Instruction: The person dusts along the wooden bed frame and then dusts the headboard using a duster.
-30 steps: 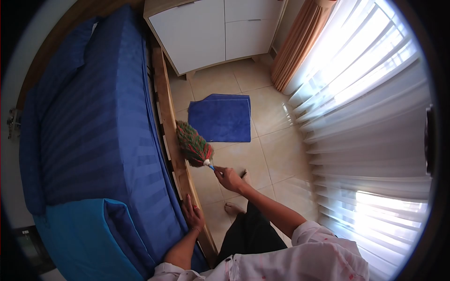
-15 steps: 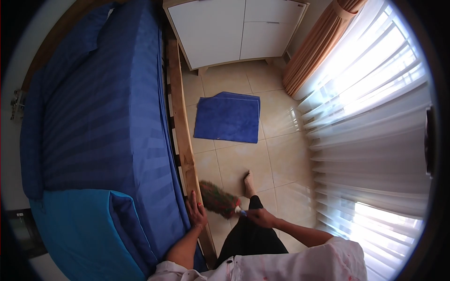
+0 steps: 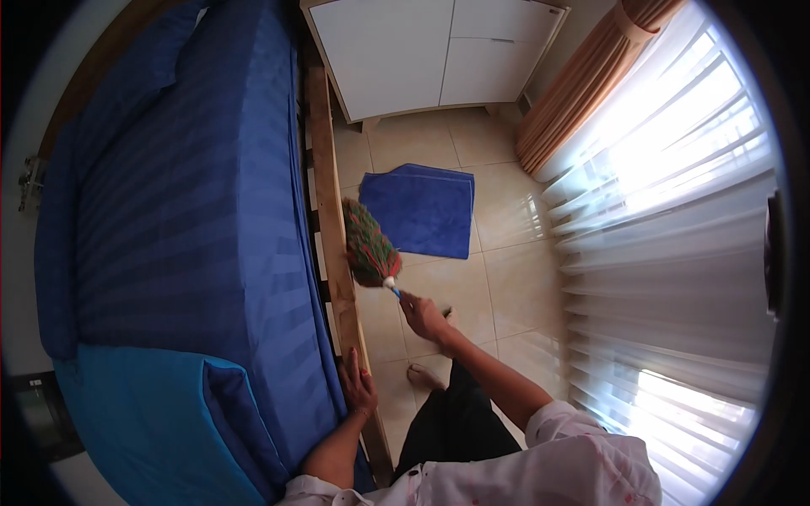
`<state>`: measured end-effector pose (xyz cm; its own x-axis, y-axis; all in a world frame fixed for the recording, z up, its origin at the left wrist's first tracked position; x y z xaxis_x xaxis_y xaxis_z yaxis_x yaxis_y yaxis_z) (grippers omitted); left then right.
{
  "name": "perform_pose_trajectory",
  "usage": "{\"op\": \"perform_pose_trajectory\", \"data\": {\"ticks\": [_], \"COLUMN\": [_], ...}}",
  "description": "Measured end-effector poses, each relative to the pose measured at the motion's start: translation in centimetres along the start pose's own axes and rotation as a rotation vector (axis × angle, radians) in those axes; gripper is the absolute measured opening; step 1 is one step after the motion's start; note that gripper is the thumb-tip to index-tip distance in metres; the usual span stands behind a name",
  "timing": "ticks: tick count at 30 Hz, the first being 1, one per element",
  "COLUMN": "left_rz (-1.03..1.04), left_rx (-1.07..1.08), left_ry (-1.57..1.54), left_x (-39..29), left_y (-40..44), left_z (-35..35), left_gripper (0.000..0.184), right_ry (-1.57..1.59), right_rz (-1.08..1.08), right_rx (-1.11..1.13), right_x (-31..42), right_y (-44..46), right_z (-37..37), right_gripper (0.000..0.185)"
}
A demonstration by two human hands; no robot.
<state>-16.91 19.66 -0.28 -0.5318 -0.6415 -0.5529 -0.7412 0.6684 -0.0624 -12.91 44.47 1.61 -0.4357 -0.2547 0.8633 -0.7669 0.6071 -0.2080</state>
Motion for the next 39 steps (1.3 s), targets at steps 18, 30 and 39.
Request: {"op": "perform_pose_trajectory", "data": {"ticks": [18,30,39], "left_rz": [0.011,-0.006,0.009], "left_rx": [0.037,0.046,0.047], "left_ry": [-0.007,-0.026,-0.013], "left_x": [-0.8,-0.7,-0.7], "left_y": [0.7,0.9,0.9], "left_z": [-0.8,-1.0,-0.7], "left_gripper": [0.052,0.052,0.054], "right_ry": [-0.089,-0.013,-0.074], "right_rz": [0.014,0.112,0.272], "right_rx": [0.097,0.214,0.705], "right_x": [-0.2,1.0,-5.2], "right_y": [-0.1,-8.0,-19.3], "right_z": [-3.0,-1.2,-1.1], "right_gripper": [0.021,0.026,0.024]}}
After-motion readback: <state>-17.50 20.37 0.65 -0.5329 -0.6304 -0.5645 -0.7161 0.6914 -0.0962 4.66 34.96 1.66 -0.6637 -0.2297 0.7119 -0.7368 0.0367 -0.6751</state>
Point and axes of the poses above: each hand's wrist, its own y-axis towards the middle knuckle, its own z-axis out of the palm, x = y × z, the point moved 3 cm from there along y, towards the middle knuckle, and after that the axes turned 3 degrees about -y, right-handed, at the moved point
